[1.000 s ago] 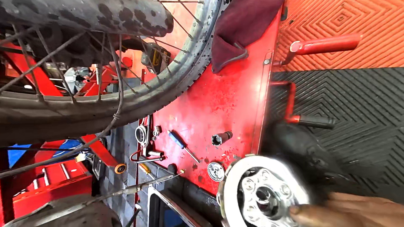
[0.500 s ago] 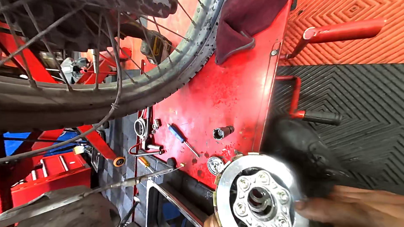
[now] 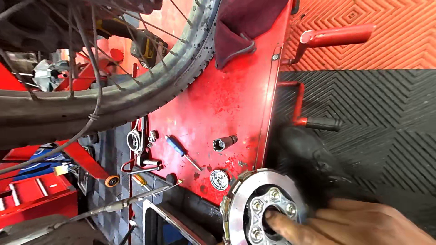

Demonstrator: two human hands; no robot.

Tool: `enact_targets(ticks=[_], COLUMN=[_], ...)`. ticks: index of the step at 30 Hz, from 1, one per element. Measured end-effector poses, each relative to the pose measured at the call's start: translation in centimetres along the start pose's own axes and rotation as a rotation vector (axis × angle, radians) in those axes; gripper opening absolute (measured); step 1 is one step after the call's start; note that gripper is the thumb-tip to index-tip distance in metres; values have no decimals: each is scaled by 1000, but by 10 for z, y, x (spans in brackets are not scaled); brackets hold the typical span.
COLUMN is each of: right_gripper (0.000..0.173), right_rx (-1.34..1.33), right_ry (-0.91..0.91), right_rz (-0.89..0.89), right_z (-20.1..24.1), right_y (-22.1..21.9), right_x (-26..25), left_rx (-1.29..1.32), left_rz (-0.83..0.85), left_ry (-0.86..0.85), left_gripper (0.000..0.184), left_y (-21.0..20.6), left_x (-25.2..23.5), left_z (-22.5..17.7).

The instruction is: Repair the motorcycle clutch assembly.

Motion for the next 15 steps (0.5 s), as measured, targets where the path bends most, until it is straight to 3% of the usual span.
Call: enact_targets(ticks=[4, 10, 15], right_gripper=[53, 51, 51], right_rx=[-56, -73, -39], right_ry=[37, 19, -7], right_rz=[22, 17, 25], right_z=[-2, -4, -4], right_y=[-4, -6, -7], right_x=[-1, -1, -3], left_rx=[71, -84, 28], left_rz=[-83, 11, -18], left_ry=[-8, -64, 20], left_gripper=[33, 30, 35], left_y=[-1, 8, 14], left_x=[0, 5, 10], left_z=[2, -8, -1])
Point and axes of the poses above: each hand's wrist, its own x-axis away from the middle knuckle, its own y-axis out of the back of the hand, z = x × y, the point moved 5 cm from there along -x, towards the middle knuckle, and after that the axes turned 8 degrees about -y, right-handed, at the moved point
